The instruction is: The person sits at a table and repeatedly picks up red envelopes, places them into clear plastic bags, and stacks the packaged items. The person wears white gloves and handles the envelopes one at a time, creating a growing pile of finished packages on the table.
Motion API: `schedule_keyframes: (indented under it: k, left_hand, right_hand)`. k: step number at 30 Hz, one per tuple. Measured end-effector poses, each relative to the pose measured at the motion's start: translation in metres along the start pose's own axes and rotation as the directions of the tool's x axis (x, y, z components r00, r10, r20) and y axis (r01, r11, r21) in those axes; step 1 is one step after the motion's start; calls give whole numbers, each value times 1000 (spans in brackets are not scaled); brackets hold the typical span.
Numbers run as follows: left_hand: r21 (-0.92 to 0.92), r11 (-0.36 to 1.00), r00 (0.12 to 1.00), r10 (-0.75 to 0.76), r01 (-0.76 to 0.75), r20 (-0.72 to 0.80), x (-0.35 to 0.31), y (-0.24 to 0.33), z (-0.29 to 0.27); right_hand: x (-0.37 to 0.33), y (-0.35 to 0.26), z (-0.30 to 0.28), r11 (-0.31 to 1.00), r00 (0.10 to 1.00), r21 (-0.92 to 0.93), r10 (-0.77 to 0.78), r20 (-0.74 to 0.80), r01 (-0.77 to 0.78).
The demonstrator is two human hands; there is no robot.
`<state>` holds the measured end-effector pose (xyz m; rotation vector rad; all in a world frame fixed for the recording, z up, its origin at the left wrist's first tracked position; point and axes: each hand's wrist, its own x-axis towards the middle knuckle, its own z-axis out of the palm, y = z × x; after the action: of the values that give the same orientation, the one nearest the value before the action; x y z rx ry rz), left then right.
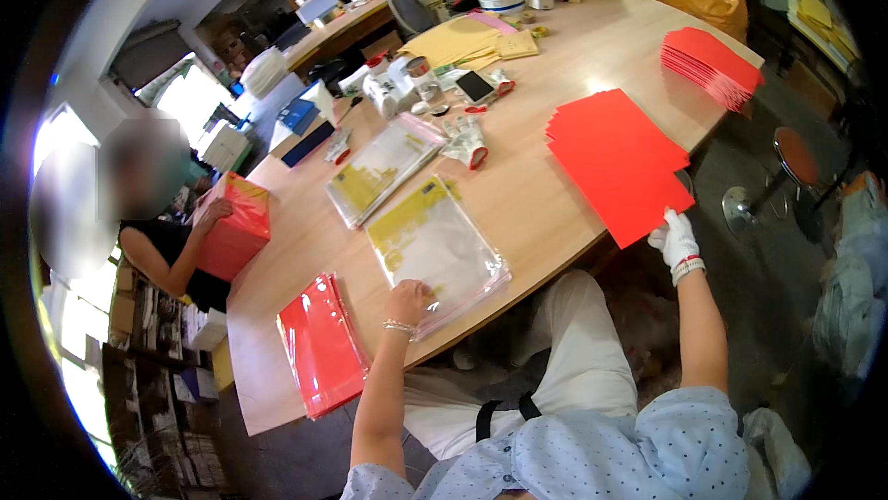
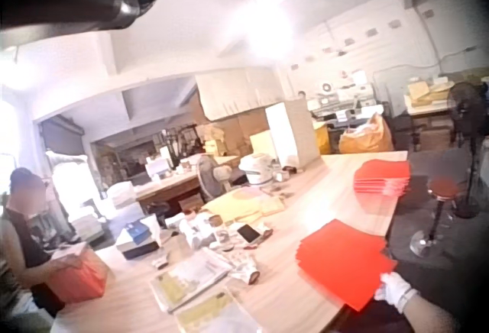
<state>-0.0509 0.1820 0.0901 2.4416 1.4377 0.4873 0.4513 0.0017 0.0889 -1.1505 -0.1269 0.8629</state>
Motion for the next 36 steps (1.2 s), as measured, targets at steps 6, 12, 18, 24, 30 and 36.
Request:
schedule_keyframes:
  k: [6, 12, 18, 24, 30, 36]
  left_hand:
    - [-53, 998, 992, 10, -16, -127, -13, 1, -7]
    - [-28, 997, 991, 73, -77, -114, -19, -10, 9]
    - [90, 979, 917, -137, 183, -374, -40, 5, -6]
    - [-870, 214, 864, -358, 444, 354, -37, 6, -26]
    - [-891, 337, 901, -406, 305, 155, -59, 64, -9]
    - [-728, 678, 995, -57, 103, 87, -67, 73, 125]
  right_hand:
    - [-106, -20, 43, 983, 951, -132, -86, 298, 130]
    - [-194, 15, 56, 944, 732, -227, 329, 597, -239]
    - [-211, 49, 55, 945, 875, -35, 316, 366, -326]
    - [-226, 52, 68, 950, 916, -55, 312, 251, -309]
    - [-239, 44, 73, 947, 892, -112, 322, 319, -302]
    - [-252, 49, 71, 906, 865, -56, 418, 278, -419]
